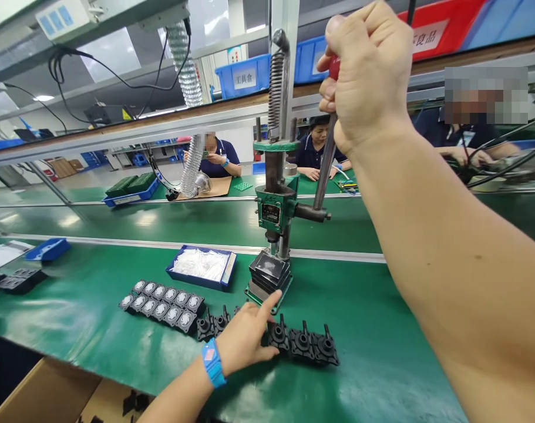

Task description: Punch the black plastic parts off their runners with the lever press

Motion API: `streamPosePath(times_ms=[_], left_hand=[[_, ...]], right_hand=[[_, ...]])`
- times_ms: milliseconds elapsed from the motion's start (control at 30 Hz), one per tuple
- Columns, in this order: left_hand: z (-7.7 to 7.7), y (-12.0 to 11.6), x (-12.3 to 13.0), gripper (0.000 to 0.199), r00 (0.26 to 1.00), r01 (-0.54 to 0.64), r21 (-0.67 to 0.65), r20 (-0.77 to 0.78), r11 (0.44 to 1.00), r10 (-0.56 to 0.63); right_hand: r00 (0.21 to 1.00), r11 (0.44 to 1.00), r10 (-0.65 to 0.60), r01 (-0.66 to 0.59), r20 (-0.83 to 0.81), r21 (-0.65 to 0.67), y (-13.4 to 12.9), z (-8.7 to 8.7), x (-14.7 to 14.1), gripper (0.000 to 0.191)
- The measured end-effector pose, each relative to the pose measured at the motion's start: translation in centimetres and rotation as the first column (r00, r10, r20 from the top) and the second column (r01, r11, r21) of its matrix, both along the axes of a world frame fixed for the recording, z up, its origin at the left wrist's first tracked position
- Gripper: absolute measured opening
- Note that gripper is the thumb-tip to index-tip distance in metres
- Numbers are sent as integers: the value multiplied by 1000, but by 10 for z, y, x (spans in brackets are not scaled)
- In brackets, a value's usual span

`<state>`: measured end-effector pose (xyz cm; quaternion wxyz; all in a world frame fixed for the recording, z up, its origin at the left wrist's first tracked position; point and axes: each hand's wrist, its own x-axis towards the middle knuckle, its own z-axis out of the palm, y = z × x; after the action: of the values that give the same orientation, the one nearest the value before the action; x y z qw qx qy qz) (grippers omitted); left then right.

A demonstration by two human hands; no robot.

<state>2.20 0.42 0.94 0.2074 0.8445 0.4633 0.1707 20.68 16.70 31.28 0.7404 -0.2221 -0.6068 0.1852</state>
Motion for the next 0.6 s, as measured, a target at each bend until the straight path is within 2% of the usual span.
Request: streamPosePath(times_ms=[133, 200, 267, 333, 467, 533, 600], left_hand=[[45, 23, -13, 116, 952, -191, 67, 255, 979, 168], [67, 42, -14, 117, 931, -267, 100, 284, 959, 230], [80, 61, -9, 120, 934, -284, 119, 259, 951, 247], [85, 77, -2, 122, 948, -261, 129, 220, 957, 229], [81, 95, 9, 121, 958, -249, 150, 183, 957, 220], [80, 98, 10, 121, 957, -255, 150, 182, 955, 227], [80, 99, 8, 121, 955, -256, 136, 189, 957, 228]], right_hand=[[999, 999, -7, 5, -48, -42, -6, 4, -5, 31], [998, 1000, -2, 0, -66, -26, -7, 3, -7, 31], [997, 1000, 4, -6, -75, -22, -5, 2, -7, 31], [998, 999, 21, -23, -64, -28, 0, 2, -6, 30], [998, 997, 55, -56, -29, -51, 4, 4, -3, 28], [999, 998, 49, -50, -16, -27, -8, 2, -5, 29], [999, 995, 23, -26, 43, 93, -32, -7, -12, 28]])
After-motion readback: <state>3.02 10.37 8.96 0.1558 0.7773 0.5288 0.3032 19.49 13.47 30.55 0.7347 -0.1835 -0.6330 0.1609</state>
